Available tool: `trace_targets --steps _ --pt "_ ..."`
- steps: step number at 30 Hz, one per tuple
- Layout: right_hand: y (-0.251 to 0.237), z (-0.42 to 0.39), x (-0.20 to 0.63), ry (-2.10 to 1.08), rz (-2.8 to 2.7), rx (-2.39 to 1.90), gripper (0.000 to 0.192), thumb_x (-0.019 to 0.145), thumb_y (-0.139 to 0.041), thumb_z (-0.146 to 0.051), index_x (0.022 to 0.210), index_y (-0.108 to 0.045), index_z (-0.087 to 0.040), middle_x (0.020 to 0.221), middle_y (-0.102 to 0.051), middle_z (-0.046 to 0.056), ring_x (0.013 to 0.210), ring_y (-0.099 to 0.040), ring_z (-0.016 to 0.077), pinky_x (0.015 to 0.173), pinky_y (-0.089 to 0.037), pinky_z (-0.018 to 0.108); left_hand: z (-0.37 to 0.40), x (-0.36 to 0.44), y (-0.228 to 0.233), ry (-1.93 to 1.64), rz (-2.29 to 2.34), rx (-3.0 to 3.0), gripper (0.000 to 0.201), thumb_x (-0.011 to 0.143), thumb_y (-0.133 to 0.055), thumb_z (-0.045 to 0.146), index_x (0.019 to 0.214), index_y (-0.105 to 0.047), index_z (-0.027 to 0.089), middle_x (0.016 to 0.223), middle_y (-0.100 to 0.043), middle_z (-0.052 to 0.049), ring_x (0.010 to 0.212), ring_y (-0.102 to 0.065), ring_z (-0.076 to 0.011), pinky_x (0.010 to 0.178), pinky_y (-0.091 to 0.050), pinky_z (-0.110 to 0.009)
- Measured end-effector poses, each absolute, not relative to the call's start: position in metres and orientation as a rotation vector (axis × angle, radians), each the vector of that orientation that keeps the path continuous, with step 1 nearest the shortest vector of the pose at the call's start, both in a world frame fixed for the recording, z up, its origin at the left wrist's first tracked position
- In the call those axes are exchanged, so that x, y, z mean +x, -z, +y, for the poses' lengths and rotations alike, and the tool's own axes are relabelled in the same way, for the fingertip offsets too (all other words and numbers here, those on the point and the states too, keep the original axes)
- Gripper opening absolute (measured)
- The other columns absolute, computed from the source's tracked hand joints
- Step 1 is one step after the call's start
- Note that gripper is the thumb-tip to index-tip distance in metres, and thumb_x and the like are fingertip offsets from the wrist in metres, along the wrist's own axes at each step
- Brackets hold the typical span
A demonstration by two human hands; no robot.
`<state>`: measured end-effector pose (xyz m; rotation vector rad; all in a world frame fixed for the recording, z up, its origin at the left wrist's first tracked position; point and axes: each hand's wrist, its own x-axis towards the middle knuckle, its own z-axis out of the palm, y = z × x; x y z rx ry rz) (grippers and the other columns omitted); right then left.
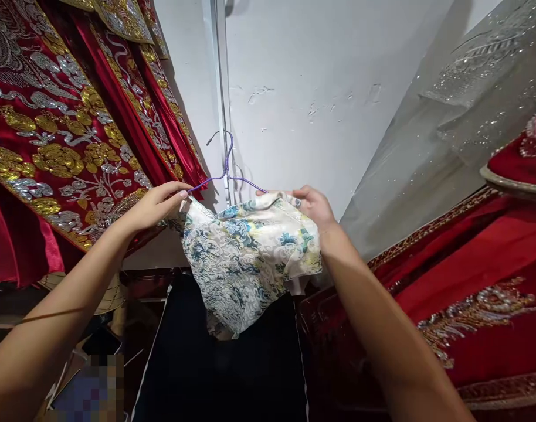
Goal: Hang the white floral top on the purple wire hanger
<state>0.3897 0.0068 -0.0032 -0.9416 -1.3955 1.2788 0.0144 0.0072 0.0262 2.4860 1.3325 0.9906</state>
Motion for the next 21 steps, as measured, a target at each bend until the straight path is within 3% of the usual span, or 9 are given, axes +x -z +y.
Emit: trace_targets --steps 8,12,14,16,18,21 --pt "-0.046 -0.006 0.354 -1.471 -1.496 -0.591 0.029 0.073 -0.064 -0.030 0.098 -0.067 -0.017 0.082 -0.068 0.005 0.080 -0.067 0.0217 0.076 -0.055 0.037 0.009 0.053 -0.048 -1.326 1.149 2.550 0.044 0.101 -0.047 0.046 0.132 -0.061 0.019 0.134 -0.062 -0.011 0.125 -0.057 -0.0240 0.108 -0.044 -0.040" --pt "-0.047 -0.037 0.351 -1.571 -1.616 -0.452 0.025 0.074 -0.066 -0.030 0.097 -0.064 -0.018 0.076 -0.065 0.001 0.071 -0.061 0.0167 0.068 -0.052 0.033 -0.017 0.068 -0.067 -1.429 1.093 2.421 0.046 0.100 -0.050 0.048 0.134 -0.060 0.019 0.102 -0.069 -0.007 0.092 -0.065 -0.0187 0.082 -0.052 -0.032" --pt "-0.046 -0.057 0.346 -1.650 -1.828 -0.486 0.025 0.075 -0.072 -0.030 0.095 -0.063 -0.019 0.077 -0.066 0.001 0.069 -0.062 0.0155 0.066 -0.053 0.031 -0.034 0.076 -0.072 -1.312 1.076 2.407 0.041 0.099 -0.051 0.051 0.114 -0.069 0.017 0.076 -0.063 -0.001 0.070 -0.060 -0.0149 0.066 -0.047 -0.027" --pt "-0.044 -0.072 0.338 -1.666 -2.058 -0.551 0.025 0.081 -0.072 -0.034 0.097 -0.063 -0.019 0.086 -0.070 0.003 0.077 -0.067 0.0167 0.072 -0.055 0.032 -0.052 0.082 -0.075 -1.140 1.131 2.424 0.046 0.098 -0.053 0.054 0.078 -0.069 0.015 0.056 -0.049 0.002 0.053 -0.048 -0.0114 0.054 -0.038 -0.025" --pt "-0.039 -0.078 0.333 -1.457 -2.254 -0.651 0.024 0.089 -0.066 -0.039 0.103 -0.065 -0.019 0.101 -0.072 0.007 0.095 -0.069 0.0202 0.086 -0.055 0.036 -0.067 0.083 -0.074 -0.961 1.184 2.434 0.057 0.097 -0.053 0.054 0.055 -0.056 0.016 0.048 -0.039 0.003 0.046 -0.039 -0.0094 0.049 -0.032 -0.025" --pt "-0.017 -0.067 0.332 -0.757 -2.379 -0.832 0.041 0.091 -0.064 -0.039 0.130 -0.061 -0.025 0.132 -0.064 0.010 0.125 -0.059 0.0286 0.107 -0.046 0.048 -0.085 0.074 -0.072 -0.770 1.011 2.413 0.055 0.101 -0.048 0.050 0.059 -0.059 0.016 0.054 -0.050 0.001 0.052 -0.046 -0.0107 0.056 -0.039 -0.025"
